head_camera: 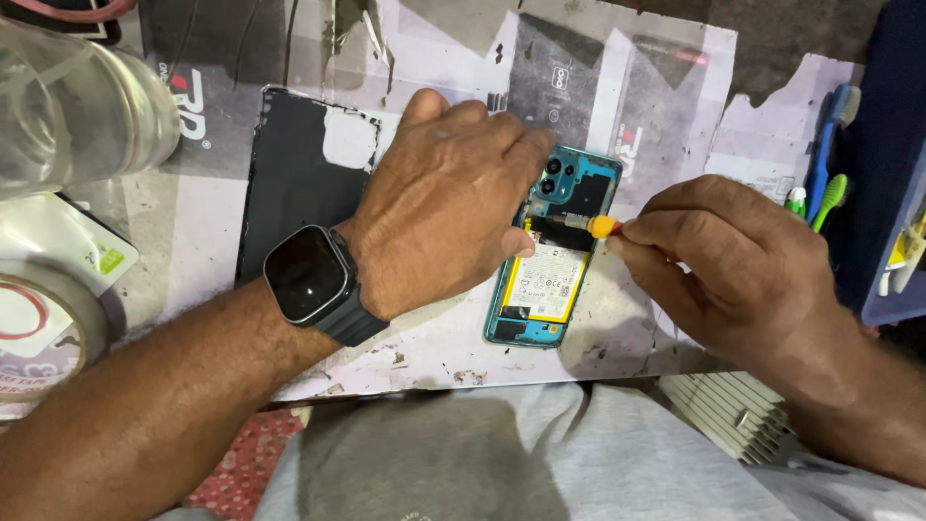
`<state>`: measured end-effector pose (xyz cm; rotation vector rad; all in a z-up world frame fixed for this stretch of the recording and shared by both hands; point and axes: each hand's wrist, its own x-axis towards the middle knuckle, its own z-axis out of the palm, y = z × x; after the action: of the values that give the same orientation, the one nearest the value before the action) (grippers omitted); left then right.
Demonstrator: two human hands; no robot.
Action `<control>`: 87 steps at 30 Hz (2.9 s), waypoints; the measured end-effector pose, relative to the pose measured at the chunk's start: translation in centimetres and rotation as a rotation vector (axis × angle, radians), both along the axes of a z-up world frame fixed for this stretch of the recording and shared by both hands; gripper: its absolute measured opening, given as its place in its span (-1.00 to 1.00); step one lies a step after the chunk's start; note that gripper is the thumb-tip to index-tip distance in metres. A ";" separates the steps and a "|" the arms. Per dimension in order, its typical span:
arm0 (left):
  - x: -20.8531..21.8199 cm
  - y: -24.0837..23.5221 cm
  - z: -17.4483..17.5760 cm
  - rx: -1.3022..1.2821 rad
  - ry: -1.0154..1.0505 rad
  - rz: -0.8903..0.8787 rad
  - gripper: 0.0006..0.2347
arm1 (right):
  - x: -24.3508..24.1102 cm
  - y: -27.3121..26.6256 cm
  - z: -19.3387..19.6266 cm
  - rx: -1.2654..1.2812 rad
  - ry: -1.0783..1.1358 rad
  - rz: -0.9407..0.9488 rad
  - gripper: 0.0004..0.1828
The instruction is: The person uses a screwdriver to remove screws from the back of a smartphone, then reassembles the device and tests the screen. The person handles the phone, screws, and screwdriver throughout the process.
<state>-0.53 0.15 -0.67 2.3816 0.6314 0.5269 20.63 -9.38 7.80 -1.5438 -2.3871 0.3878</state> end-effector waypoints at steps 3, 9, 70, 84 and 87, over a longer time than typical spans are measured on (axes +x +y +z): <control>0.1 0.0 0.0 -0.007 0.011 0.001 -0.38 | 0.0 0.1 -0.1 0.009 -0.011 0.011 -0.79; 0.2 0.0 0.1 -0.005 0.034 -0.005 -0.38 | 0.1 0.2 -0.3 -0.028 -0.012 0.013 -0.78; -0.1 0.0 1.7 -0.076 0.069 -0.035 -0.40 | -1.7 1.7 0.3 -0.151 -0.211 0.164 -0.83; -0.1 -0.1 1.7 -0.091 0.085 -0.028 -0.41 | -2.8 1.6 1.2 -0.549 -0.494 -0.015 -0.79; -0.1 0.0 1.9 -0.084 0.070 -0.031 -0.42 | -2.5 1.6 1.3 -0.332 -0.306 0.108 -0.79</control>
<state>-0.63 0.14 1.27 2.3353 0.6339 0.3983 18.12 -7.73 9.07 -1.7233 -2.7612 0.6397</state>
